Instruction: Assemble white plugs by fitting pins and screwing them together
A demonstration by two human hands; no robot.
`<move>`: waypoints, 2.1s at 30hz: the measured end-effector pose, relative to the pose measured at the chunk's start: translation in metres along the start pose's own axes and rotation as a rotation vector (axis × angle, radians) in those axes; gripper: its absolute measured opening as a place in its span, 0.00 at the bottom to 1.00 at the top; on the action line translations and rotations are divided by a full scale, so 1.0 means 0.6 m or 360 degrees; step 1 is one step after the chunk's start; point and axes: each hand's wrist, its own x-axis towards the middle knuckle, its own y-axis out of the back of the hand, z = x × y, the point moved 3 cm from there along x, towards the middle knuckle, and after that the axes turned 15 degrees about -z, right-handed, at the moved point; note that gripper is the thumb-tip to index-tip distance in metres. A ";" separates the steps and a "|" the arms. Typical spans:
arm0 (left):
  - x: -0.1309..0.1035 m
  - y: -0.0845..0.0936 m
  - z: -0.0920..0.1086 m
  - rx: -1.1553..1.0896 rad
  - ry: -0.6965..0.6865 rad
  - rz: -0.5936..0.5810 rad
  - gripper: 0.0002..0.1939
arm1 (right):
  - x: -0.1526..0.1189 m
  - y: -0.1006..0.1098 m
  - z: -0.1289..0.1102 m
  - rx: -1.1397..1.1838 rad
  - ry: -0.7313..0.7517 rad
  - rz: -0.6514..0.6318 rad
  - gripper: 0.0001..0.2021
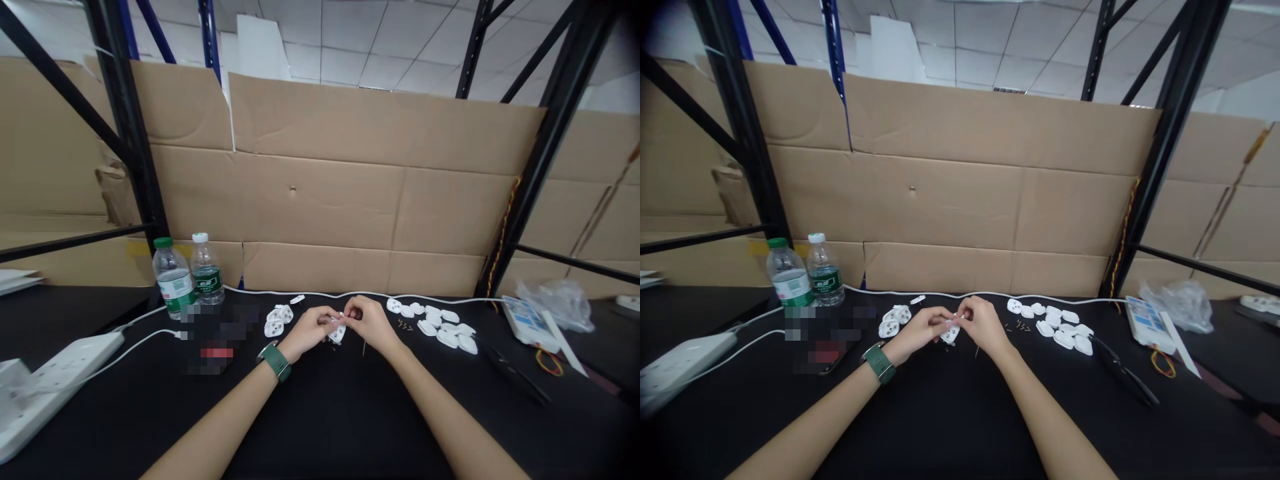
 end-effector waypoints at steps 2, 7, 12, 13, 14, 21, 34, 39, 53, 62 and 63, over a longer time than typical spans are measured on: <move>0.000 -0.001 0.000 -0.0072 0.0026 -0.0032 0.21 | 0.003 0.000 0.009 0.0134 -0.0133 0.0008 0.08; -0.003 0.001 -0.002 -0.0262 0.0071 -0.0029 0.21 | 0.004 0.023 0.025 0.0141 -0.0267 0.0093 0.16; -0.008 0.001 0.003 -0.0303 0.0113 0.0002 0.21 | -0.012 0.052 0.054 -0.0492 -0.0751 0.0022 0.11; -0.009 0.001 0.004 -0.0307 0.0123 0.0001 0.21 | -0.015 0.052 0.061 -0.0578 -0.0861 -0.0063 0.11; -0.010 0.001 0.005 -0.0318 0.0131 0.0001 0.21 | -0.019 0.050 0.067 -0.0644 -0.0950 -0.0152 0.11; -0.009 0.003 0.001 -0.0365 0.0207 0.0030 0.21 | -0.020 0.023 0.090 -0.0734 -0.1162 -0.0448 0.15; -0.005 0.006 -0.008 -0.0309 0.0269 0.0075 0.19 | -0.013 0.031 0.090 -0.0124 -0.0911 0.0024 0.12; -0.005 0.006 -0.012 -0.0304 0.0310 0.0069 0.20 | -0.003 0.053 0.044 0.0610 -0.0319 0.0436 0.18; -0.004 0.005 -0.012 -0.0251 0.0336 0.0050 0.21 | -0.010 0.030 -0.022 0.0767 0.0195 0.0432 0.15; -0.006 0.005 -0.011 -0.0253 0.0324 0.0053 0.19 | -0.012 0.037 -0.026 0.0691 0.0137 0.0410 0.16; -0.006 0.005 -0.012 -0.0253 0.0327 0.0055 0.19 | -0.012 0.036 -0.026 0.0693 0.0141 0.0394 0.16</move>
